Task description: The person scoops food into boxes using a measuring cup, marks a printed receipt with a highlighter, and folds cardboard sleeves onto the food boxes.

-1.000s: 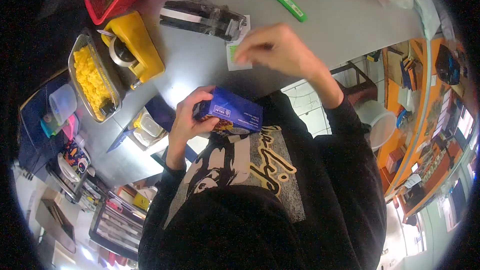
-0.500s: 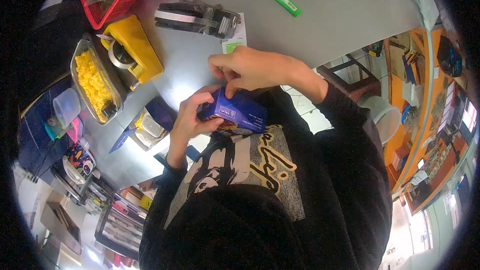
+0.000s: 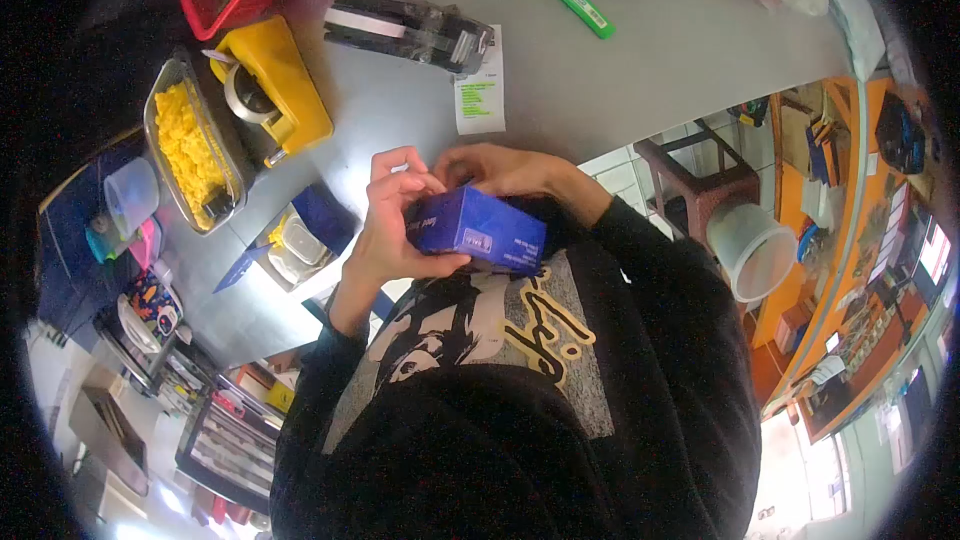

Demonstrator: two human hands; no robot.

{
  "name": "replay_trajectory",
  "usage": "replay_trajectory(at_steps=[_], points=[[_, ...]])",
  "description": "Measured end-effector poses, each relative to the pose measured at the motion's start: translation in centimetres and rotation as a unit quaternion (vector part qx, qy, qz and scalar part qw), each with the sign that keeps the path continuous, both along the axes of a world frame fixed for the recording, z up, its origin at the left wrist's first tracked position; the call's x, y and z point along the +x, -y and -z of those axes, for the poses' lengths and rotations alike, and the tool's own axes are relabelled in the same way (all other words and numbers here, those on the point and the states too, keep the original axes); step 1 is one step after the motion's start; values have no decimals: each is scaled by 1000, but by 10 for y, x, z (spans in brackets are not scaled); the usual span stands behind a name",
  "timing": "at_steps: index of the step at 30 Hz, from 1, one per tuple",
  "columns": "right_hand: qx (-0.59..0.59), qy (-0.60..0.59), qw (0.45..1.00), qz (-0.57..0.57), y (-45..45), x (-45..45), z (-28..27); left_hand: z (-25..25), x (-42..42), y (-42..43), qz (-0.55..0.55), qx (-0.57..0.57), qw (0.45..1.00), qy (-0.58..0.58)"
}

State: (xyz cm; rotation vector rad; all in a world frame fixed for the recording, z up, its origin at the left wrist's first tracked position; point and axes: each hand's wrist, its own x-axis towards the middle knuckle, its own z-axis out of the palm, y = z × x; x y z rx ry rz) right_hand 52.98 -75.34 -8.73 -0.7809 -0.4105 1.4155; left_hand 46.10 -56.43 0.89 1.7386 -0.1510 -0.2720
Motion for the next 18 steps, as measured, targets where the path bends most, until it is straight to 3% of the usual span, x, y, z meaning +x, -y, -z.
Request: replay_trajectory(at_steps=[2,4,5,7,9,11,12,14,15,17,18], points=[[-35,60,998,2,14,3,-4,3,2,7,-5,46,999,15],[-35,-119,975,185,30,0,-29,-5,5,19,-27,132,991,27],[-37,-119,977,175,32,-2,-34,-2,3,21,-37,132,990,26],[-85,162,963,196,35,-8,-45,-1,3,23,-18,153,988,-32],[-140,160,963,166,33,-12,-50,-4,-4,8,-28,177,982,-51],[-198,171,934,243,31,-14,-44,2,-16,-19,42,319,941,-107],[-196,172,936,235,30,-12,-43,1,-21,-27,28,293,944,-148],[-241,421,859,163,29,-7,-44,2,-31,-29,-7,257,953,-157],[-238,422,861,157,22,-1,-52,3,-34,-30,-34,221,961,-162],[-206,592,754,194,2,14,-74,4,-33,-30,-31,249,959,-128],[-205,593,756,188,-5,15,-75,5,-32,-30,-21,279,956,-93]])
